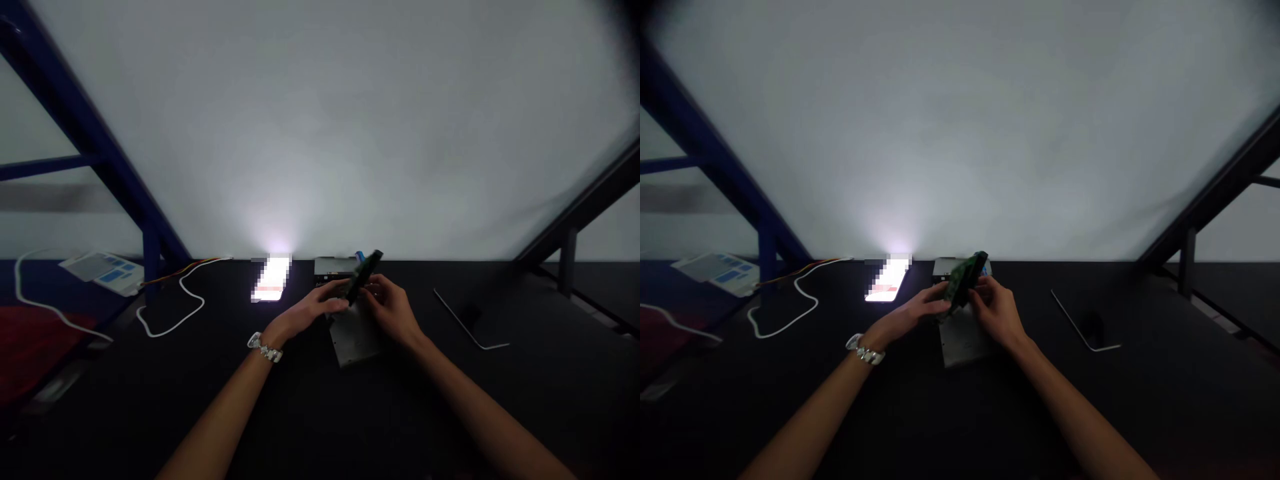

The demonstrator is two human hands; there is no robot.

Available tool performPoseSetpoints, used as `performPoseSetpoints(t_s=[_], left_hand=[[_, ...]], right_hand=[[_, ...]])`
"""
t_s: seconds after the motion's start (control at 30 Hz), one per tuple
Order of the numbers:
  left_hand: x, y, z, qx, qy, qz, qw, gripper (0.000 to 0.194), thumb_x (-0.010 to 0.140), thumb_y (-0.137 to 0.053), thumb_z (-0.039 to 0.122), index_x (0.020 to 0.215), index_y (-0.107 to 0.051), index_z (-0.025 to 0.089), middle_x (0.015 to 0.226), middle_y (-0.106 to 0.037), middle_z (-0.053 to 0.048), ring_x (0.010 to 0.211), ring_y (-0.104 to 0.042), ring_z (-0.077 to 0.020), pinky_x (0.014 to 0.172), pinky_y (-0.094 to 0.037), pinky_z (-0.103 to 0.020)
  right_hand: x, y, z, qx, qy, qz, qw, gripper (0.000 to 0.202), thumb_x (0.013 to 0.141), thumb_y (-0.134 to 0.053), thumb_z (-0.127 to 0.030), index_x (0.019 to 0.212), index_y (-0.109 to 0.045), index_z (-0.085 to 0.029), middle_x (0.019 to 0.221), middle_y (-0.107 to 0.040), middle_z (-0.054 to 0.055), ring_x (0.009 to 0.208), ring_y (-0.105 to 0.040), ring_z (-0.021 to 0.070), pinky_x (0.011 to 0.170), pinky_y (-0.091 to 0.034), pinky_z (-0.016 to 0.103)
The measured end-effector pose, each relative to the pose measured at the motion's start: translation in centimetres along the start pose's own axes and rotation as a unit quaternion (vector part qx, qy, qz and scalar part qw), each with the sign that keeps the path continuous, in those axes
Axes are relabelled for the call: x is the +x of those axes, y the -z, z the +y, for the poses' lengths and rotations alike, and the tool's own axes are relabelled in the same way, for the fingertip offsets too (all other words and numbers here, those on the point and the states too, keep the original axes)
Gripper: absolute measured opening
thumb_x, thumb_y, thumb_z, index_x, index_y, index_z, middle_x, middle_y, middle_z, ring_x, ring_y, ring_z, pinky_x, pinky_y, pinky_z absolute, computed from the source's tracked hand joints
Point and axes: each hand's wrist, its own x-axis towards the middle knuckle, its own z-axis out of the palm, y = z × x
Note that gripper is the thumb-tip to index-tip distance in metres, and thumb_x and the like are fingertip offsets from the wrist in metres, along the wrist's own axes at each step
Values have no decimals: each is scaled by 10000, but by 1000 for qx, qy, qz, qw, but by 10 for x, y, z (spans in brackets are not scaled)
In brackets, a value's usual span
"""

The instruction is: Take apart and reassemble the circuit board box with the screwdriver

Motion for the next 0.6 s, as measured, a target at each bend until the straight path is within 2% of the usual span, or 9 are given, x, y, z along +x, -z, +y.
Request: performPoseSetpoints(t_s=[0.07,0.17,0.23,0.33,0.43,0.5,0.6], left_hand=[[-1,1,1,106,-20,-2,994,640,776,-725,357,1372,-500,296,1379,-517,-88,1273,-484,-308,1067,-378,-500],[0,6,-6,249,-58,43,966,874,673,-801,387,1443,-398,299,1432,-413,-126,1254,-481,-356,1059,-378,-567],[1,9,-13,303,-87,64,947,987,640,-819,359,1484,-310,311,1426,-392,-128,1257,-468,-363,1071,-364,-583],[5,11,-21,312,-115,82,939,1059,642,-815,310,1509,-206,318,1390,-417,-121,1263,-455,-346,1085,-351,-579],[10,8,-27,300,-143,103,938,1085,614,-828,294,1500,-203,289,1336,-442,-133,1223,-469,-343,1054,-376,-583],[15,5,-32,285,-170,123,935,1027,632,-806,270,1486,-236,265,1295,-457,-135,1193,-476,-330,1040,-393,-567],[19,2,-39,276,-210,141,927,988,695,-745,228,1506,-180,246,1303,-435,-146,1215,-452,-311,1068,-373,-536]], right_hand=[[0,-1,0,35,35,19,999,218,848,-632,-308,1035,-612,-199,1010,-731,81,880,-700,227,755,-541,330],[-2,-7,0,86,89,32,992,294,794,-697,-281,1061,-586,-227,1220,-668,93,1074,-656,254,904,-521,380],[-4,-12,-1,115,109,20,987,354,760,-738,-281,1069,-571,-247,1324,-607,94,1176,-606,267,963,-500,408],[-6,-19,-4,134,135,-1,982,432,745,-761,-284,1124,-554,-274,1400,-543,82,1247,-554,271,1011,-475,436],[-6,-24,-7,147,136,-2,980,471,812,-704,-281,1236,-501,-294,1438,-497,81,1270,-535,253,1075,-417,451],[-6,-27,-8,133,118,0,984,401,862,-647,-292,1240,-512,-281,1409,-519,89,1257,-546,239,1094,-395,447],[-6,-28,-9,65,111,-20,992,203,881,-620,-333,1068,-626,-255,1245,-640,71,1212,-573,235,1130,-338,463]])
